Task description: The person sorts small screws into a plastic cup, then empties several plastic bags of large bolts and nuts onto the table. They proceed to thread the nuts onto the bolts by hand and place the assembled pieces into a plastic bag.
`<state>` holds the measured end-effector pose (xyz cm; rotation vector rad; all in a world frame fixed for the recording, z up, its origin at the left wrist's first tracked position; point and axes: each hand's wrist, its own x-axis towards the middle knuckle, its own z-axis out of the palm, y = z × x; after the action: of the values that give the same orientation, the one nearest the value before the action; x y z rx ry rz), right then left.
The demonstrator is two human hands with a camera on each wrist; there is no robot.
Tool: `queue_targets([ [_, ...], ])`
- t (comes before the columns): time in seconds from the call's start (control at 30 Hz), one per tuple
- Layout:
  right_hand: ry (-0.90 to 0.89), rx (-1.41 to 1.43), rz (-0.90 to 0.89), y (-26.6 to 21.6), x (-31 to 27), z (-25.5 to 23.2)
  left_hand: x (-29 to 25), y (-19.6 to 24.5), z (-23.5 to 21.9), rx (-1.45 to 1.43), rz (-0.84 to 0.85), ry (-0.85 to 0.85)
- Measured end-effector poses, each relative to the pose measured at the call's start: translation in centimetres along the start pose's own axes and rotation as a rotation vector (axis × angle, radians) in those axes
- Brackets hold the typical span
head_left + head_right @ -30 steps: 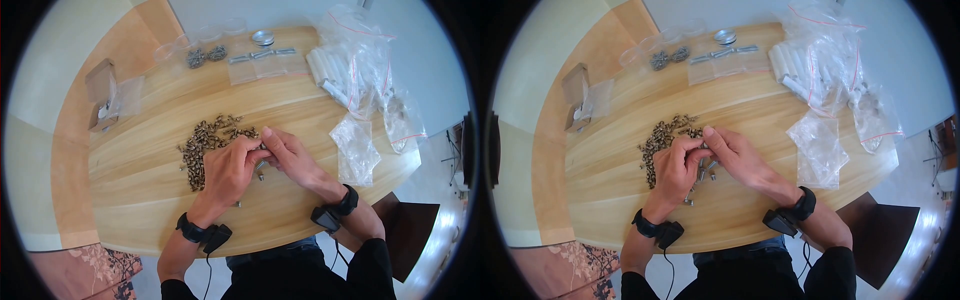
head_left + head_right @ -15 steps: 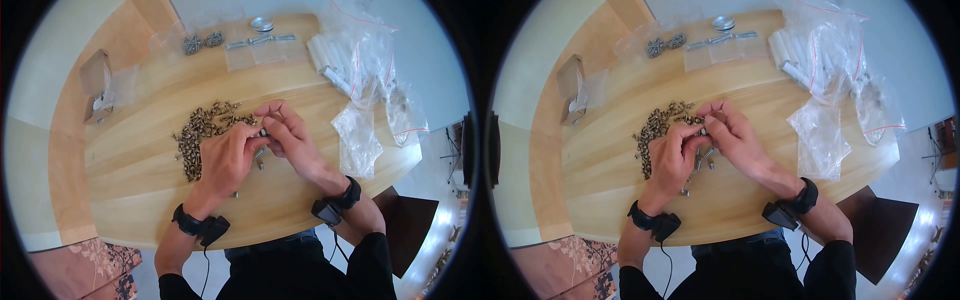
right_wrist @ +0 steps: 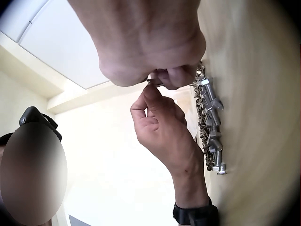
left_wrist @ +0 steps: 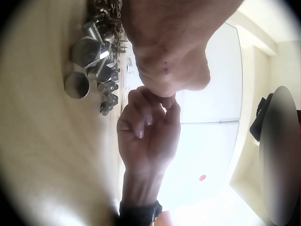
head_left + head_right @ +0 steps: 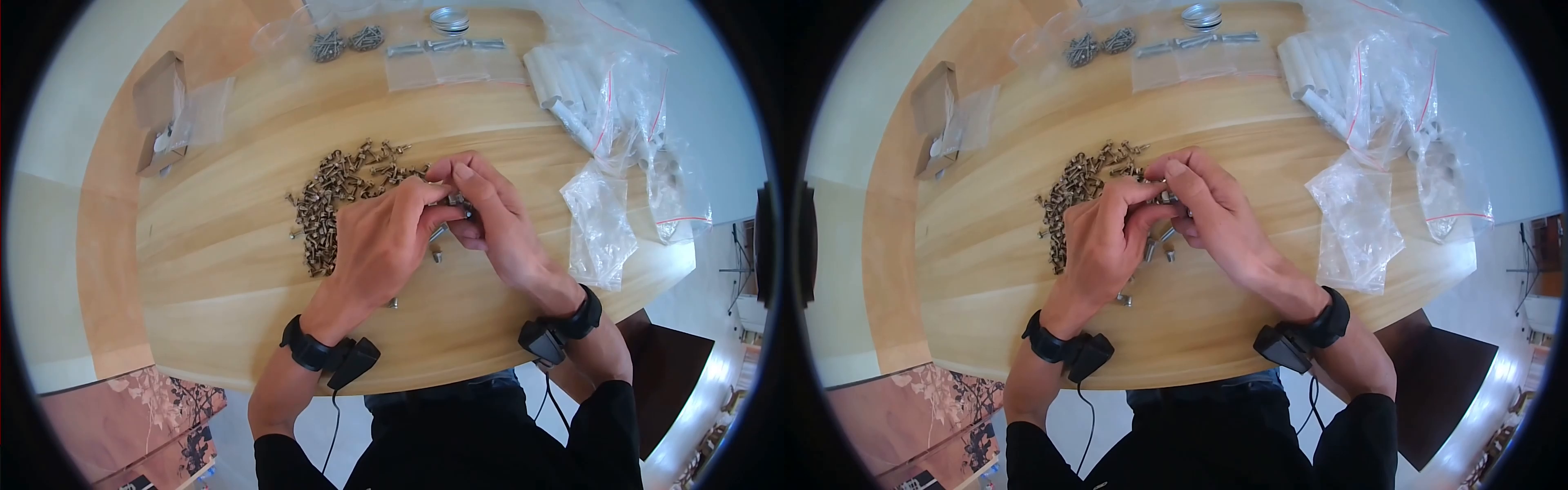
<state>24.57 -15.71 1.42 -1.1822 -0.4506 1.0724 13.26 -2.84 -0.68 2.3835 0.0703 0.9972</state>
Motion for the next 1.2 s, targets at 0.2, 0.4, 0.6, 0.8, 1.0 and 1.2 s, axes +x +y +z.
queue_targets([
  [0.2,-0.002,0.005,-0.020,0.0,-0.1,0.0,-0.2,-0.1,0.1,-0.002,-0.002,-0.006],
  [0.4,0.065,0.034,0.007,0.1,0.0,0.4,-0.4,-0.3,0.3,-0.017,-0.022,-0.009],
  [0.6,-0.027,0.015,-0.049,0.7,0.0,-0.5,-0.4,-0.3,0.3,0.000,-0.001,-0.005],
  [0.8,-0.069,-0.032,-0.022,0.8,0.2,-0.9,-0.2,-0.2,0.2,0.005,0.011,-0.009],
  [1.0,-0.006,0.038,0.031,-0.1,-0.1,-0.3,-0.2,-0.3,0.2,-0.020,0.002,0.004],
  [1.2,0.092,0.033,0.007,-0.2,-0.2,0.2,0.0,0.0,-0.1,-0.033,-0.013,0.004],
])
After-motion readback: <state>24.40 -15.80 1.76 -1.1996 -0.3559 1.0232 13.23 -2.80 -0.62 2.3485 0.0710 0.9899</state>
